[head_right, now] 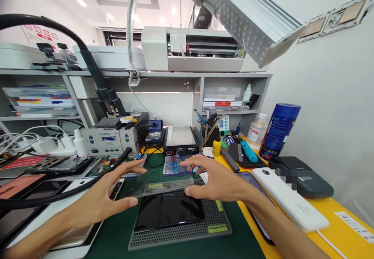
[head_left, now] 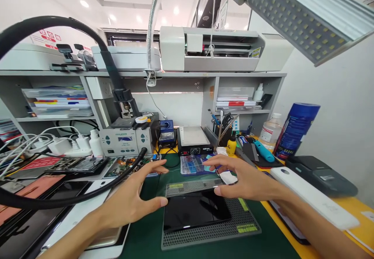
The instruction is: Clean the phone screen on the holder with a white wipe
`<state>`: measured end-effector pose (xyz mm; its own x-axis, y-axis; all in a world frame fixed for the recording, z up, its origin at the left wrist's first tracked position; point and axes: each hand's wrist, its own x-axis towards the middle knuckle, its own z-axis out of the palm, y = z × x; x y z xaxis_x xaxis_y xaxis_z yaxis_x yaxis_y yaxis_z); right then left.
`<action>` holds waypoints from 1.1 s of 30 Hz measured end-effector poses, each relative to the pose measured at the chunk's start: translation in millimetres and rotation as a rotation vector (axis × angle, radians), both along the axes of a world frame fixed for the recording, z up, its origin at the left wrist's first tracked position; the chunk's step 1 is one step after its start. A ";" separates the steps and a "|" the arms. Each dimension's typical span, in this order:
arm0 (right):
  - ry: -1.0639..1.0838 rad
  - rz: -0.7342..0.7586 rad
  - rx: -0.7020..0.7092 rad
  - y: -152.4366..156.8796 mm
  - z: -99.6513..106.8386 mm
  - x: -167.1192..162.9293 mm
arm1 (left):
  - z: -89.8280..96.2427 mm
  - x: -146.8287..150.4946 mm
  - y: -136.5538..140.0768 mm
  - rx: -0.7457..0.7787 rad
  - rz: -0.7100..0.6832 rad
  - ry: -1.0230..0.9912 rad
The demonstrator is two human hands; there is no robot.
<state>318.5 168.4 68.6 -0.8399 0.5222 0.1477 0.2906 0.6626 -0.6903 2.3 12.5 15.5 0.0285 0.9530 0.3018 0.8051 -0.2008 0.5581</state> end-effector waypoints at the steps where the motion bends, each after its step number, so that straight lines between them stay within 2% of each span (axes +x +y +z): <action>1: -0.007 -0.001 -0.005 0.1 1.5 1.4 | 0.1 0.9 -0.4 0.010 0.004 0.007; 6: -0.004 -0.003 0.039 -1.4 2.6 5.3 | 3.0 7.4 -3.6 0.168 0.030 0.132; 10: 0.027 -0.049 0.166 -1.8 -4.9 4.6 | 8.9 10.8 -6.1 0.307 0.013 0.234; 14: 0.035 -0.073 0.276 0.3 -14.9 3.0 | 15.1 11.9 -6.9 0.359 -0.027 0.314; 24: -0.120 -0.083 0.490 8.8 -35.0 11.4 | 19.0 14.9 -10.0 0.306 -0.052 0.343; 28: -0.123 -0.077 0.500 14.9 -41.7 17.5 | 18.9 17.6 -11.4 0.255 -0.061 0.321; 33: -0.145 -0.064 0.476 11.0 -34.1 21.0 | 19.7 21.0 -12.1 0.182 -0.076 0.287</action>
<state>339.5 179.4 34.5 -0.8380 0.4766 0.2657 0.4117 0.8718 -0.2653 23.3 0.4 35.3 0.2061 0.8763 0.4355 0.9030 -0.3418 0.2605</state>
